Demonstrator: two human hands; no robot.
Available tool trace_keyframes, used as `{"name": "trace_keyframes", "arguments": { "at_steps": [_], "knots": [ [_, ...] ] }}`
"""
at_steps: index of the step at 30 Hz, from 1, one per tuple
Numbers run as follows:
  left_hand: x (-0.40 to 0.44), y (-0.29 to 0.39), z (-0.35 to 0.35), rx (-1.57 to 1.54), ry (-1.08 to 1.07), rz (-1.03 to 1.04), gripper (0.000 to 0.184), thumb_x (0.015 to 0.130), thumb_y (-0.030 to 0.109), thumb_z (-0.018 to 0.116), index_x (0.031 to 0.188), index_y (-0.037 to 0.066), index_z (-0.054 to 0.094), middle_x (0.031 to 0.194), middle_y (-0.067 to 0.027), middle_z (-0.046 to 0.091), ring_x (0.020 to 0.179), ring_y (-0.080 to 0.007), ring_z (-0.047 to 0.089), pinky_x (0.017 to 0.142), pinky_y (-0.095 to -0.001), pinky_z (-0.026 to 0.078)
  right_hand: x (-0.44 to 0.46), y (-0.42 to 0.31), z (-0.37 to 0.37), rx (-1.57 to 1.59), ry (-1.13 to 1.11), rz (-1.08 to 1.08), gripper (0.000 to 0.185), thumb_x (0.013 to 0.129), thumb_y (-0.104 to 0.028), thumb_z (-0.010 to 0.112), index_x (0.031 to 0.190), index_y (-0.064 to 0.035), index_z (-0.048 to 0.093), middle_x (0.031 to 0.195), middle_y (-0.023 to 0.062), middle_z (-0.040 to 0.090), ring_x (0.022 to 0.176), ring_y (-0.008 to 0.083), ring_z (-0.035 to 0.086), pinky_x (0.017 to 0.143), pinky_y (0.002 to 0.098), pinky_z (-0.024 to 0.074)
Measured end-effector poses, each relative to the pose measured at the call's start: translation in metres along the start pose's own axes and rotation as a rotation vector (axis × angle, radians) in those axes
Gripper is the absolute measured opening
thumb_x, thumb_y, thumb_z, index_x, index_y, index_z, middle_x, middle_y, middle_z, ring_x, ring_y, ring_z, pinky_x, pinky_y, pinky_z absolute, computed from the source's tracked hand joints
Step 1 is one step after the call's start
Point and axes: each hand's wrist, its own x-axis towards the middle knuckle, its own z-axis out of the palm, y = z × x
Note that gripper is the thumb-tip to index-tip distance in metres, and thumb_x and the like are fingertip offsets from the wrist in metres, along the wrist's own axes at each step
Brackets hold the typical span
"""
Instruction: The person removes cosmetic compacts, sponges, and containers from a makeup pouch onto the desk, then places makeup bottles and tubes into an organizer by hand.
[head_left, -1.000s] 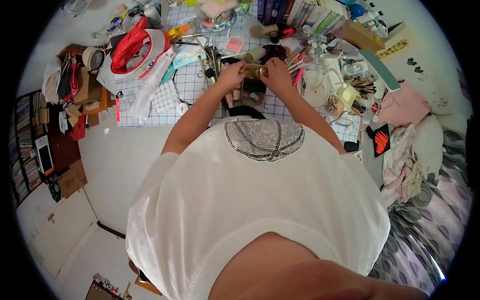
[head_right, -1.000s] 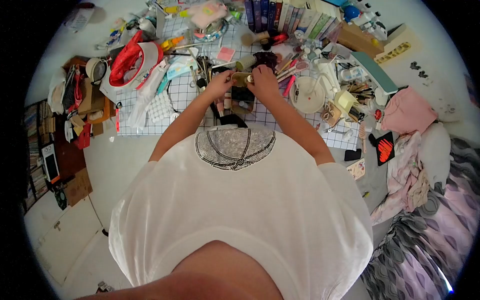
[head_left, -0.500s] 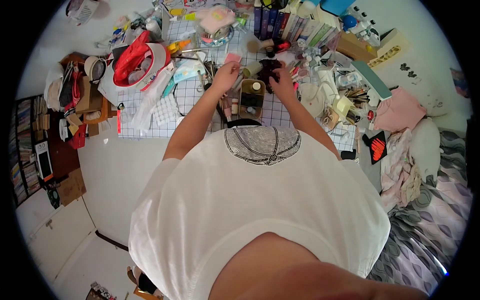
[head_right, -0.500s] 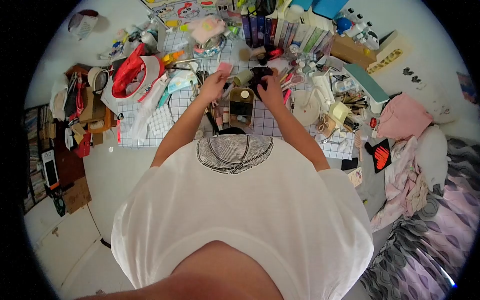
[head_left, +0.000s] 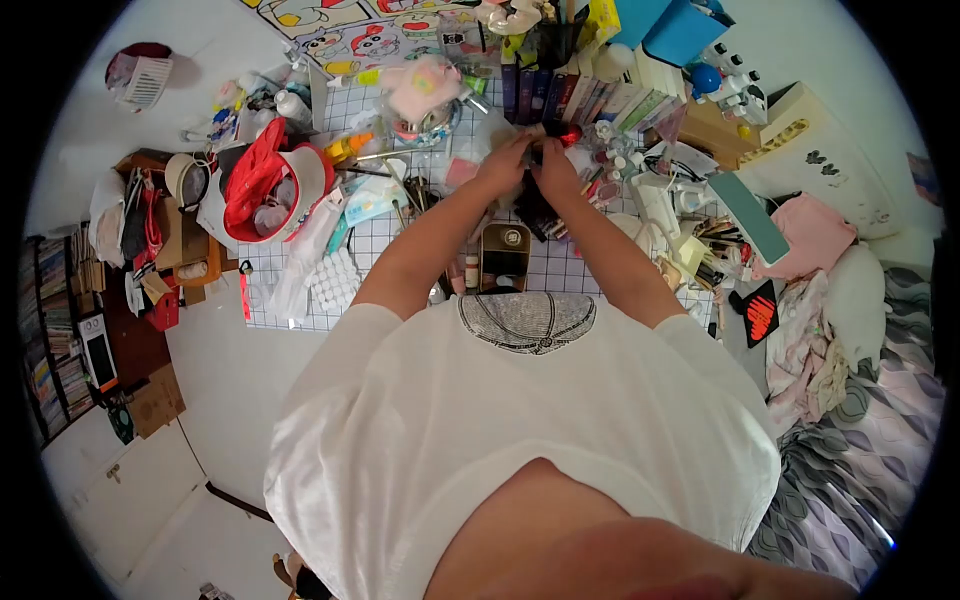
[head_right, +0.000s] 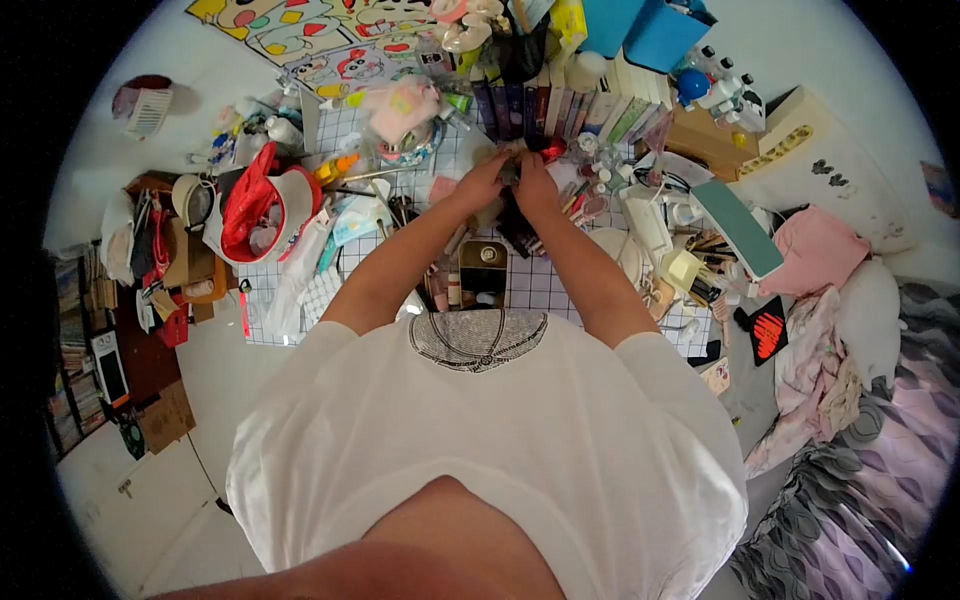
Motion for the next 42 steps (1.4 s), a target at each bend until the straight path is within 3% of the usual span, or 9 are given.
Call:
{"name": "trace_keyframes", "arguments": {
  "at_steps": [11,14,17,20,23,29,32,36,42],
  "knots": [
    [0.023,0.008,0.001,0.273,-0.35,-0.315,0.049,0.076,0.016,0.057,0.12,0.003,0.039,0.105,-0.0212,0.054,0.095,-0.0356,0.052,0.077,-0.0424,0.044,-0.007,0.014,0.005,-0.024,0.07,0.038,0.036,0.073,-0.01,0.06,0.105,-0.0018,0.046,0.11,0.0173,0.044,0.087,0.0354,0.054,0.071,0.0409,0.0466],
    [0.019,0.013,0.009,0.346,-0.241,-0.286,0.033,0.076,0.014,0.052,0.106,0.003,0.053,0.098,-0.0178,0.06,0.091,-0.0337,0.057,0.077,-0.0399,0.045,-0.014,0.02,0.005,0.034,0.13,-0.027,0.037,0.077,-0.009,0.058,0.11,-0.0004,0.045,0.109,0.0189,0.046,0.088,0.0353,0.054,0.073,0.0397,0.0469],
    [0.02,0.009,0.013,0.303,-0.332,-0.301,0.037,0.076,0.022,0.056,0.106,0.001,0.052,0.092,-0.0196,0.059,0.087,-0.037,0.056,0.076,-0.0414,0.044,-0.021,0.015,-0.007,0.142,0.139,0.022,0.035,0.079,-0.012,0.057,0.11,-0.0001,0.045,0.105,0.0189,0.049,0.086,0.034,0.055,0.072,0.0384,0.0461],
    [0.024,0.011,0.006,0.169,-0.327,-0.423,0.033,0.077,0.026,0.054,0.1,0.003,0.056,0.076,-0.013,0.059,0.074,-0.0296,0.058,0.068,-0.0355,0.045,-0.023,0.013,-0.015,0.321,0.182,0.108,0.034,0.082,-0.015,0.056,0.111,-0.0003,0.046,0.103,0.0177,0.05,0.082,0.0306,0.056,0.069,0.037,0.045],
    [0.02,-0.008,0.008,-0.51,-0.339,-0.643,0.03,0.078,0.03,0.05,0.096,0.006,0.056,0.065,-0.0033,0.05,0.061,-0.0162,0.052,0.057,-0.0274,0.041,-0.031,0.013,-0.028,0.493,0.2,0.241,0.034,0.085,-0.017,0.054,0.112,-0.0001,0.045,0.103,0.0165,0.051,0.08,0.0267,0.055,0.069,0.0353,0.0439],
    [-0.026,0.053,-0.059,-0.891,-0.306,-0.677,0.031,0.078,0.034,0.049,0.094,0.007,0.052,0.067,0.0005,0.046,0.057,-0.0066,0.043,0.051,-0.0224,0.035,-0.045,0.049,-0.021,0.767,0.327,0.287,0.034,0.088,-0.022,0.048,0.114,0.0004,0.044,0.1,0.0135,0.052,0.09,0.0206,0.051,0.076,0.0311,0.0409],
    [-0.054,0.049,-0.069,-0.989,-0.289,-0.541,0.028,0.08,0.027,0.051,0.099,0.006,0.051,0.073,0.0017,0.048,0.065,-0.0065,0.045,0.056,-0.0211,0.035,-0.059,0.035,-0.034,1.078,0.245,0.319,0.033,0.09,-0.025,0.046,0.111,0.0009,0.045,0.099,0.0096,0.052,0.083,0.0163,0.054,0.071,0.0287,0.0449],
    [-0.095,0.069,-0.091,-0.672,-0.246,-0.315,0.042,0.075,0.025,0.065,0.11,0.006,0.051,0.091,-0.0048,0.058,0.079,-0.012,0.053,0.069,-0.025,0.042,-0.079,0.002,-0.059,1.308,0.144,0.296,0.031,0.091,-0.025,0.044,0.113,-0.003,0.047,0.09,0.0074,0.057,0.071,0.0137,0.057,0.064,0.0266,0.048],
    [-0.138,0.111,-0.102,-0.359,-0.166,-0.236,0.044,0.072,0.035,0.067,0.099,0.003,0.055,0.083,-0.0118,0.06,0.075,-0.0197,0.057,0.07,-0.029,0.043,-0.11,-0.039,-0.082,1.346,-0.036,0.251,0.032,0.089,-0.024,0.048,0.113,-0.0036,0.051,0.092,0.0036,0.057,0.074,0.0099,0.056,0.066,0.0227,0.047]
  ]
}}
